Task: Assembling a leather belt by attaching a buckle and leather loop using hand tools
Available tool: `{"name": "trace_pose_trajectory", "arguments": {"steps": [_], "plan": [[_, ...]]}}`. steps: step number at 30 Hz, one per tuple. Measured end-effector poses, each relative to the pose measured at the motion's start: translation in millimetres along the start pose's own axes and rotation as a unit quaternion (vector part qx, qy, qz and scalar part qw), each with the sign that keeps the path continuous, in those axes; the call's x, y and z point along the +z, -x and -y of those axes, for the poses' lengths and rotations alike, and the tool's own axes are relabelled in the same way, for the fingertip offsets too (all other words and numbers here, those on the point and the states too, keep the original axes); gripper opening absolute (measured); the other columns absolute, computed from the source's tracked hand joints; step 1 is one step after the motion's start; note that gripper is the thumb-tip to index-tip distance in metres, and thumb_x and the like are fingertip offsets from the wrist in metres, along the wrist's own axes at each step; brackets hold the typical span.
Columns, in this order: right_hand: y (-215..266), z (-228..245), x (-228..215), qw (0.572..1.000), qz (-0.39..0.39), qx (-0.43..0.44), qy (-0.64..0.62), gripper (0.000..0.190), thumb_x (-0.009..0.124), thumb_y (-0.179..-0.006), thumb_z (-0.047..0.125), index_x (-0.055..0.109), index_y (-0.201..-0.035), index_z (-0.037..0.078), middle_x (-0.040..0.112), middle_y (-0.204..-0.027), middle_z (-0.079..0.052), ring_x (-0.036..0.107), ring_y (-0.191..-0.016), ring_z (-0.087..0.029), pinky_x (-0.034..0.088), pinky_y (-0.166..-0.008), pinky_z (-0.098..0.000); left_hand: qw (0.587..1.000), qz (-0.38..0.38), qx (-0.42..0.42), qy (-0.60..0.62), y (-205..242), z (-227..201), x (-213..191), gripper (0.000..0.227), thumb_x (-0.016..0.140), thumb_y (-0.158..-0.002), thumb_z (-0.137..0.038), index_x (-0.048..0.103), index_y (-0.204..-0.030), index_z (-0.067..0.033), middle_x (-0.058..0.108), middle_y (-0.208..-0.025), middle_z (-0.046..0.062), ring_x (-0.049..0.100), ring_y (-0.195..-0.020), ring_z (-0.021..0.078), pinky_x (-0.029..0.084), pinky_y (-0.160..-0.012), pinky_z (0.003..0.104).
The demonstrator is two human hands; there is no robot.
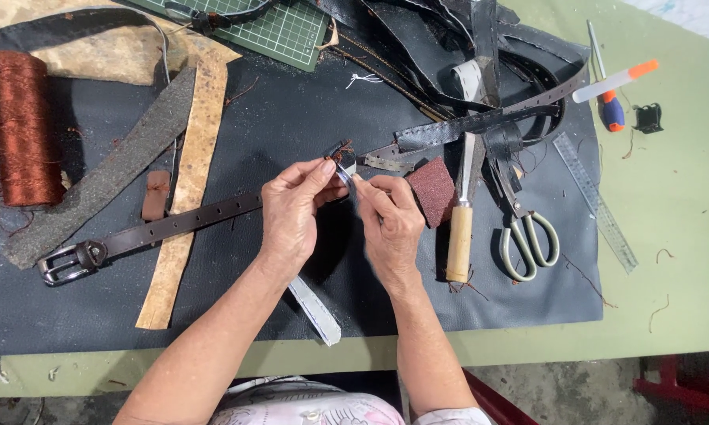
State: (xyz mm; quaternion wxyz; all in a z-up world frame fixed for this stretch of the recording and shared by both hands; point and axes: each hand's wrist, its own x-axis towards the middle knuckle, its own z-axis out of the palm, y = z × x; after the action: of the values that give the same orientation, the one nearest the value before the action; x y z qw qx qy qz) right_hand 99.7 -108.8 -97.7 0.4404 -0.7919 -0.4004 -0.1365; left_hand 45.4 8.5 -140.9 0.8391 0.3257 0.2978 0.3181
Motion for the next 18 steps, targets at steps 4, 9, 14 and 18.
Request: {"name": "trace_pose_trajectory", "arguments": {"steps": [4, 9, 14, 18], "plan": [[0, -4, 1, 1.0, -0.005, -0.002, -0.002, 0.019, 0.072, -0.093, 0.002, 0.08, -0.107, 0.013, 0.067, -0.096, -0.007, 0.067, -0.079, -0.025, 0.06, -0.069, -0.034, 1.0, 0.007, -0.008, 0.001, 3, 0, 4, 0.016, 0.081, -0.087, -0.008, 0.076, -0.099, 0.0022, 0.077, -0.084, 0.02, 0.076, -0.072, 0.0249, 0.069, -0.068, 0.037], [-1, -5, 0, 1.0, 0.003, 0.0, -0.018, 0.018, 0.07, -0.096, 0.007, 0.079, -0.11, 0.015, 0.065, -0.095, -0.008, 0.067, -0.08, -0.025, 0.06, -0.069, -0.0358, 1.0, 0.009, -0.013, -0.008, 4, 3, 2, 0.016, 0.081, -0.087, -0.009, 0.077, -0.099, 0.0012, 0.077, -0.085, 0.018, 0.076, -0.073, 0.0245, 0.069, -0.068, 0.038], [1, -8, 4, 1.0, 0.006, 0.002, -0.022, 0.02, 0.071, -0.097, 0.01, 0.079, -0.114, 0.018, 0.068, -0.096, -0.006, 0.069, -0.081, -0.022, 0.061, -0.071, -0.034, 1.0, 0.007, -0.017, 0.01, -1, 1, -1, 0.016, 0.08, -0.088, -0.008, 0.076, -0.1, 0.0019, 0.077, -0.086, 0.019, 0.076, -0.073, 0.0257, 0.069, -0.068, 0.039], [5, -16, 7, 1.0, -0.008, 0.003, -0.021, 0.017, 0.073, -0.096, 0.013, 0.08, -0.111, 0.018, 0.068, -0.095, -0.006, 0.068, -0.078, -0.022, 0.06, -0.071, -0.0349, 0.998, 0.012, -0.053, 0.044, 0, -1, 0, 0.016, 0.08, -0.087, -0.008, 0.076, -0.1, 0.0013, 0.077, -0.085, 0.019, 0.077, -0.071, 0.0264, 0.069, -0.067, 0.038]]}}
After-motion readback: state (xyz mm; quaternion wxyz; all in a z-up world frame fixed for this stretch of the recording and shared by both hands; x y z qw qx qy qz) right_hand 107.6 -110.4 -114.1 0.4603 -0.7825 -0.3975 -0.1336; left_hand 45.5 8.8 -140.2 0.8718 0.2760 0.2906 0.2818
